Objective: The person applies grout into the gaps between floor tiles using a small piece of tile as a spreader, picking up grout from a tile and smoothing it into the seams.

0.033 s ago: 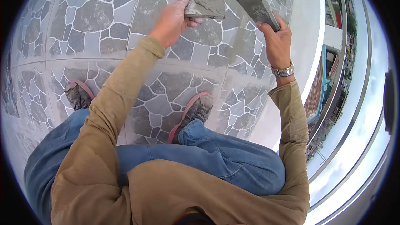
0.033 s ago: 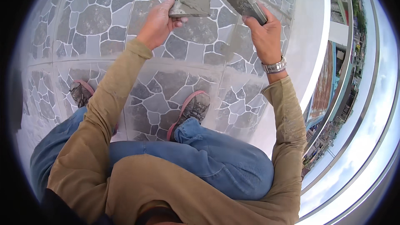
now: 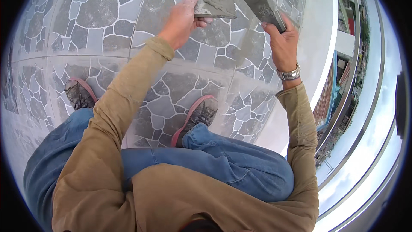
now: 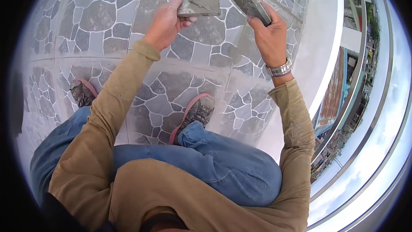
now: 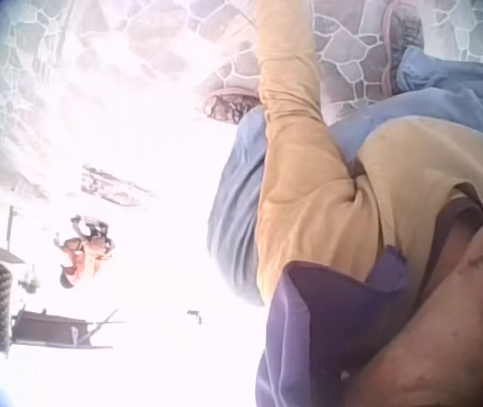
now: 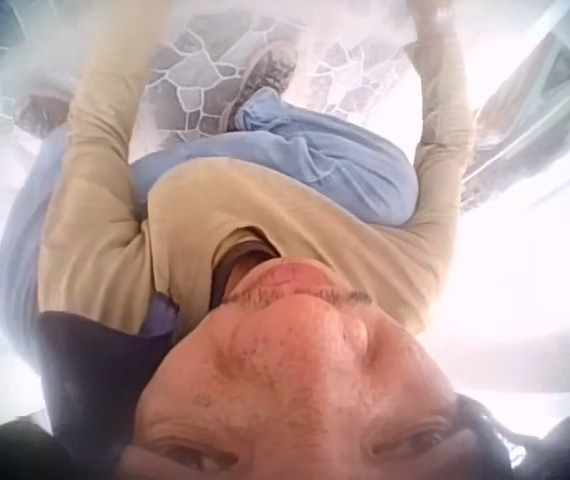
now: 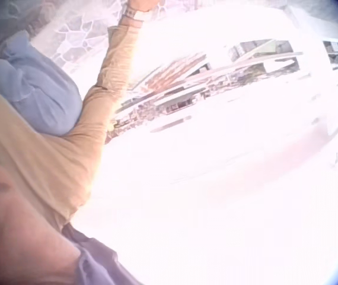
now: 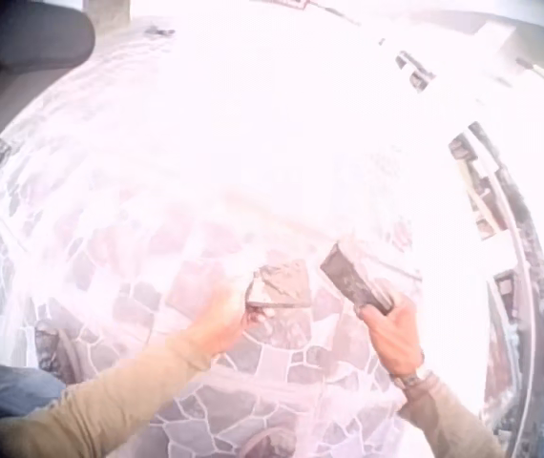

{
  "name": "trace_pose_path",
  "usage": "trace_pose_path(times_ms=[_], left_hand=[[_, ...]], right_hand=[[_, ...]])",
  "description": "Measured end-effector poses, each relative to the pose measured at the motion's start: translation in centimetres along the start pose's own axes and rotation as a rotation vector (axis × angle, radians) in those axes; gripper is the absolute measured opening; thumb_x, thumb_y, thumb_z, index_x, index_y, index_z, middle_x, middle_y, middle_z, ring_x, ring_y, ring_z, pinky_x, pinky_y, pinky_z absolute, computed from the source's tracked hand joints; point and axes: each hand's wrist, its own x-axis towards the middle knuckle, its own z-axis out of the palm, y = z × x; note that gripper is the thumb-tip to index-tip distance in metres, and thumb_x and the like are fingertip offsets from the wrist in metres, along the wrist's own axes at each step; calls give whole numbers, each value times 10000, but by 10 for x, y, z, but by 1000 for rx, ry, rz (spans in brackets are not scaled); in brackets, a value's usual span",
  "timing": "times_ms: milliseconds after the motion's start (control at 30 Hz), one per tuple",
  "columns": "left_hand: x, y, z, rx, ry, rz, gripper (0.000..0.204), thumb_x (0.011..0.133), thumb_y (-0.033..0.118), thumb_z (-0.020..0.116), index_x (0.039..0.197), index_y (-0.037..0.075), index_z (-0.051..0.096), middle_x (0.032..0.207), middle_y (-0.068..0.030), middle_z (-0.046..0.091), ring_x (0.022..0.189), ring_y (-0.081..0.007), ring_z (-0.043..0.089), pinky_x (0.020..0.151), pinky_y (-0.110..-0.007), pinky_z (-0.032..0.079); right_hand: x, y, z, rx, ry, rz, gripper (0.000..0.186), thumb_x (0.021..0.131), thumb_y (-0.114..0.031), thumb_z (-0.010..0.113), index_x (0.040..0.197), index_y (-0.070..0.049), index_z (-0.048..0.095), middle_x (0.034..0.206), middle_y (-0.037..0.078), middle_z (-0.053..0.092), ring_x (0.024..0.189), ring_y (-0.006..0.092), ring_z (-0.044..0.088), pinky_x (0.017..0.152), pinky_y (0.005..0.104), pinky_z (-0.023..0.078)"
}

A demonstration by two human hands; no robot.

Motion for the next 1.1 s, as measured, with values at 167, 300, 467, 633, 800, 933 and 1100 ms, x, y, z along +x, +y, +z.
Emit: trace_pose_path(times_ms=[167, 300, 467, 633, 800, 933, 1100], left_hand=[[-18, -25, 40, -84, 161, 73, 442, 1116, 356, 342, 1208, -3, 584, 992, -91, 690, 755, -154, 642, 619, -280, 515], [-24, -46, 55, -29, 137, 189, 443, 1119, 344, 309, 1183, 2, 583, 985, -93, 690, 766, -151, 641, 652, -290, 520], [-23, -35, 84, -18, -13, 198, 429, 1127, 323, 296, 1251, 4, 552, 1039, -111, 676, 799, -147, 601, 669, -289, 497], [-19, -59, 102, -274, -120, -38, 426, 1129, 319, 290, 1281, 5, 536, 1089, -149, 666, 788, -138, 571, 665, -270, 494], [-31, -72, 134, -347, -223, -211, 429, 1132, 308, 276, 1301, 3, 525, 1141, -175, 651, 775, -128, 550, 667, -264, 499], [-20, -46, 125, -285, -147, -70, 435, 1128, 324, 297, 1273, 0, 549, 1060, -163, 675, 774, -125, 569, 653, -266, 501], [-24, -23, 109, -102, -69, 121, 440, 1121, 342, 325, 1217, 4, 590, 958, -124, 689, 753, -129, 592, 614, -268, 486]], right_hand=[[-19, 24, 11, -162, -61, -258, 530, 849, -34, 623, 1374, -106, 628, 840, 49, 706, 674, 67, 533, 645, 241, 460], [-17, 76, 7, -210, 33, -319, 542, 828, -14, 610, 1355, -133, 646, 828, 93, 693, 642, 88, 530, 639, 262, 471], [-12, 97, -47, -242, 69, -104, 494, 807, -11, 606, 1294, -69, 663, 869, 103, 710, 676, 162, 586, 683, 315, 506], [-40, 57, -96, 980, 234, 68, 345, 884, 55, 561, 1222, -16, 561, 1175, 110, 642, 1072, 263, 614, 1016, 489, 452], [-67, 66, -76, 1010, 254, 70, 361, 860, 84, 572, 1212, 5, 567, 1143, 101, 650, 1043, 250, 618, 1007, 469, 466], [-81, 96, -93, 709, 249, 133, 432, 809, 131, 560, 1235, 58, 581, 1044, 123, 690, 901, 213, 655, 875, 335, 529], [-71, 62, -102, 495, 302, 61, 330, 819, 20, 636, 1144, 53, 676, 950, 54, 696, 814, 115, 606, 721, 266, 486]])
